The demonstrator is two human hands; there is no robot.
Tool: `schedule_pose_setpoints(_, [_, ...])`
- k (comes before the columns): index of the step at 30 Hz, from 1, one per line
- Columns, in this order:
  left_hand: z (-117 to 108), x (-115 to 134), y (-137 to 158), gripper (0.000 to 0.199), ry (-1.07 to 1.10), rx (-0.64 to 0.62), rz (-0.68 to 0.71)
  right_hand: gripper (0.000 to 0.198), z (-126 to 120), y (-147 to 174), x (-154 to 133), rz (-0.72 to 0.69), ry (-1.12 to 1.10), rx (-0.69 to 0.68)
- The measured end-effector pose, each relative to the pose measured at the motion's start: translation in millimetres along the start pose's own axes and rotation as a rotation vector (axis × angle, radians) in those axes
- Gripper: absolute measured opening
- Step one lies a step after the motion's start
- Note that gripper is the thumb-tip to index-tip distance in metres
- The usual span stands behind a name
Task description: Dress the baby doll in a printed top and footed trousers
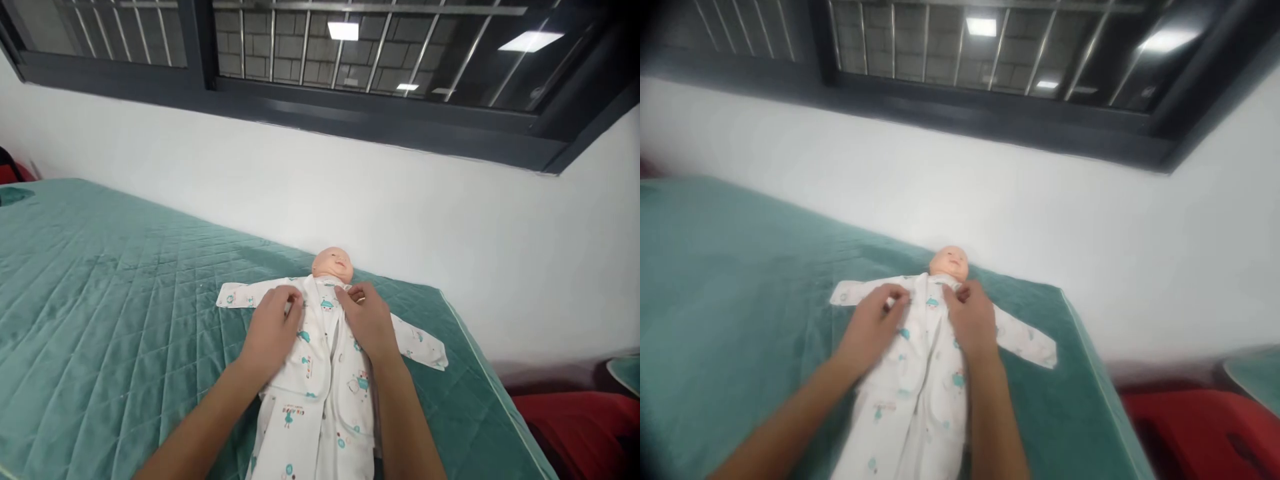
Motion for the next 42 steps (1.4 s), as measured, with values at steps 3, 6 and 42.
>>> schedule_pose_setpoints(3, [16.4,5.1,-39.3,0.018,0.05,-0.11,-0.084,0.031,1.1,-1.7,2.1,0.013,-0.03,0.007])
schedule_pose_setpoints(6, [27.3,17.9,-66.2,0.021,0.17,-0.237,-0.037,0.026,-0.5,-3.3,3.4,0.035,-0.074,-0.006])
schedule_pose_setpoints(42, [45.5,16.4,-71.5,0.006,0.205,-0.322,-0.054,0.028,4.6,-8.4,10.5,-0.035,-0.517,-0.147])
Point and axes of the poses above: each hand's wrist, its own y-axis away from the middle knuckle, its own z-axis out of the palm, x = y × z, the point moved 1 cm from there along -y, towards the middle knuckle, and after that the axes turned 7 degrees about y, right-handed, at the moved point
